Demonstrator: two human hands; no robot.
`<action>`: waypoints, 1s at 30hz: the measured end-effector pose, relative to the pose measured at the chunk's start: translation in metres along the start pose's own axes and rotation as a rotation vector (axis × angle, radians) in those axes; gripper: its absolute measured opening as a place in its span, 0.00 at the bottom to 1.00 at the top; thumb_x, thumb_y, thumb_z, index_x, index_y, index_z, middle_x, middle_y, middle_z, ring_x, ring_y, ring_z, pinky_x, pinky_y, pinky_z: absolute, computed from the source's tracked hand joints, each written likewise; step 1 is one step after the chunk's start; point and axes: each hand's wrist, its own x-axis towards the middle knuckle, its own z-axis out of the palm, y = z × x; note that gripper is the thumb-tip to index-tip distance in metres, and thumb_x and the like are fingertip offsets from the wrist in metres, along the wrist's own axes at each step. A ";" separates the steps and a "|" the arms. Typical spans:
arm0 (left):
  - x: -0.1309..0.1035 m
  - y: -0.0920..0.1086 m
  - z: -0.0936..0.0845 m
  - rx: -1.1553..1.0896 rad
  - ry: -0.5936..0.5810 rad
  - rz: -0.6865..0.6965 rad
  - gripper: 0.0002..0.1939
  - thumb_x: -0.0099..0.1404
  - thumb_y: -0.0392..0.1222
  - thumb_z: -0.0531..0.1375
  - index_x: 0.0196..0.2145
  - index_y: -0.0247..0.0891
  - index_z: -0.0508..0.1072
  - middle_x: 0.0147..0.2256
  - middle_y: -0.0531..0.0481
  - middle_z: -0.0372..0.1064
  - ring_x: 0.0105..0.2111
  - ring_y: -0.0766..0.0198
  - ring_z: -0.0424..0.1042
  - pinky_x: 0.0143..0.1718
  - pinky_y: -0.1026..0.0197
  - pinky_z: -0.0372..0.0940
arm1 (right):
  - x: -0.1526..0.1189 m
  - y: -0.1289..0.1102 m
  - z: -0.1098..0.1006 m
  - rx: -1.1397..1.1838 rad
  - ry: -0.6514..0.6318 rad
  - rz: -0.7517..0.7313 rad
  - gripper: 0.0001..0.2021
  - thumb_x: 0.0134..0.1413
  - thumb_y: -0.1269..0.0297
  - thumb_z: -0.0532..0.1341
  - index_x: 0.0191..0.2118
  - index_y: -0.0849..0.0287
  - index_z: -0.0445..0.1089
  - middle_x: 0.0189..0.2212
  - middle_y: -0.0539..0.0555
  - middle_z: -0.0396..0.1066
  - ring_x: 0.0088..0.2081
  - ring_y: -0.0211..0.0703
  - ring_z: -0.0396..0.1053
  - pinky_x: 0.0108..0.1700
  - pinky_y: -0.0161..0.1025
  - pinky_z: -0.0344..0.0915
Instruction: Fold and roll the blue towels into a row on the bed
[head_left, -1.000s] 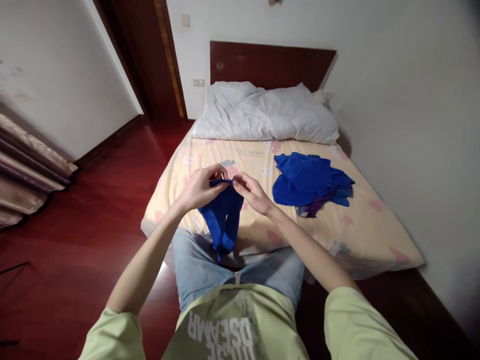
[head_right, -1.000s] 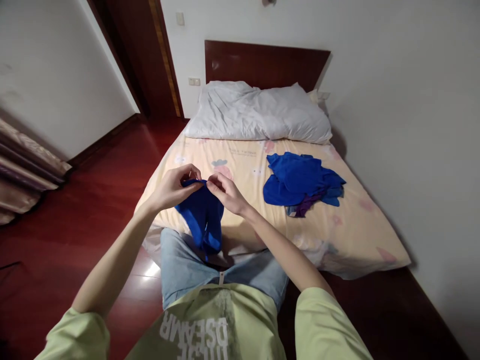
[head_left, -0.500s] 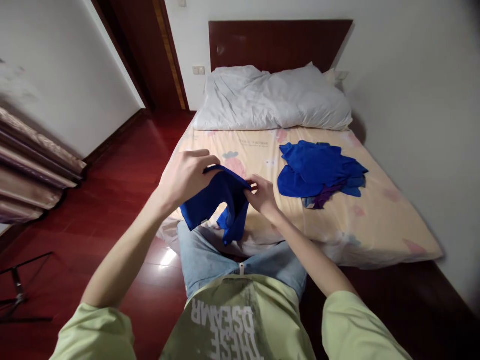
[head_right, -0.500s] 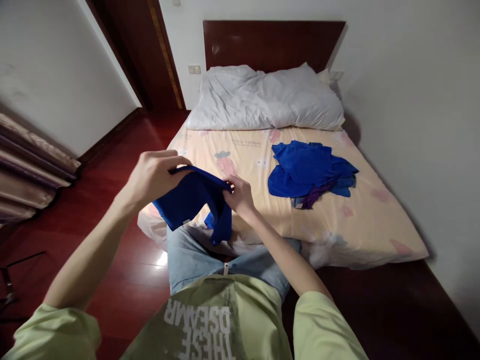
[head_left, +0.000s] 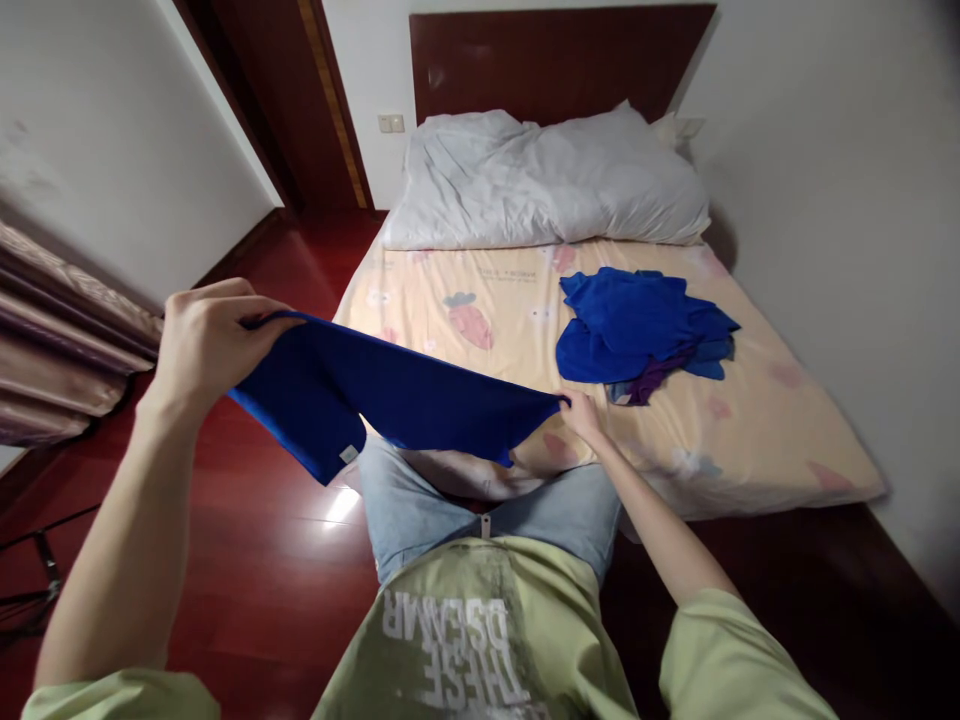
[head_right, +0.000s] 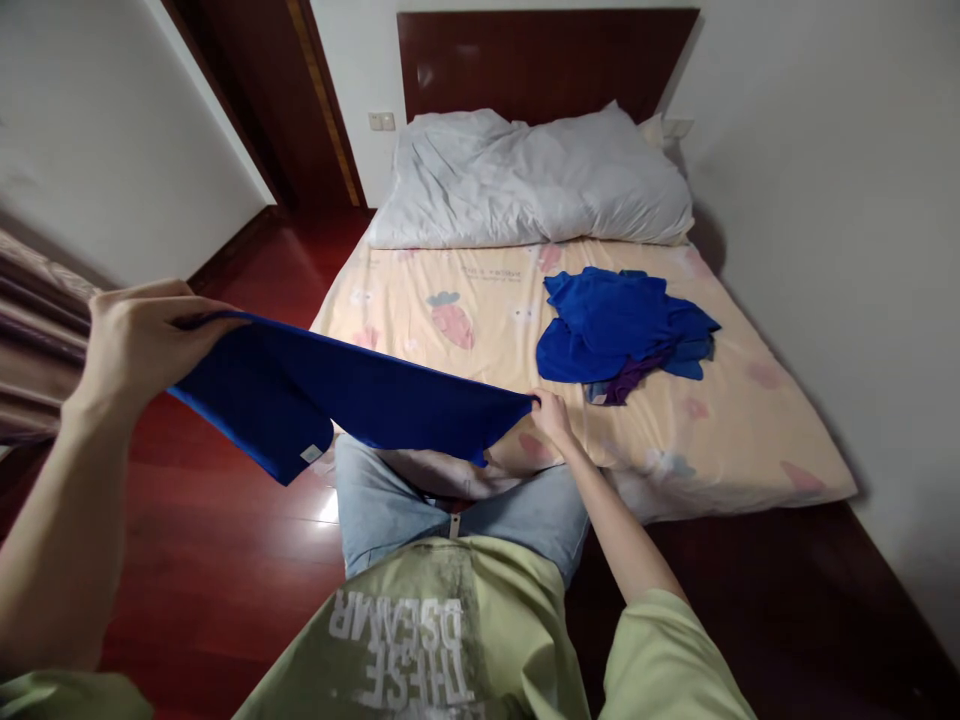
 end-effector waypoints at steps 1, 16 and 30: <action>-0.005 -0.009 0.001 0.005 -0.020 -0.006 0.13 0.67 0.54 0.63 0.36 0.45 0.83 0.30 0.55 0.72 0.30 0.65 0.71 0.36 0.60 0.66 | -0.001 0.008 -0.004 0.042 0.007 0.018 0.15 0.53 0.71 0.57 0.42 0.59 0.79 0.36 0.58 0.81 0.40 0.51 0.79 0.50 0.46 0.72; -0.082 -0.123 0.032 0.067 -0.112 -0.141 0.15 0.69 0.47 0.53 0.36 0.44 0.79 0.41 0.48 0.74 0.43 0.58 0.72 0.50 0.55 0.69 | 0.001 0.007 -0.123 0.557 0.306 -0.020 0.21 0.49 0.44 0.69 0.40 0.57 0.78 0.29 0.50 0.75 0.29 0.40 0.72 0.34 0.37 0.71; -0.098 -0.110 0.023 -0.104 0.075 -0.469 0.12 0.65 0.50 0.61 0.40 0.43 0.81 0.38 0.51 0.79 0.33 0.62 0.73 0.39 0.58 0.70 | -0.019 -0.065 -0.178 0.678 0.655 -0.108 0.19 0.47 0.45 0.71 0.32 0.57 0.72 0.17 0.46 0.63 0.16 0.40 0.65 0.21 0.39 0.62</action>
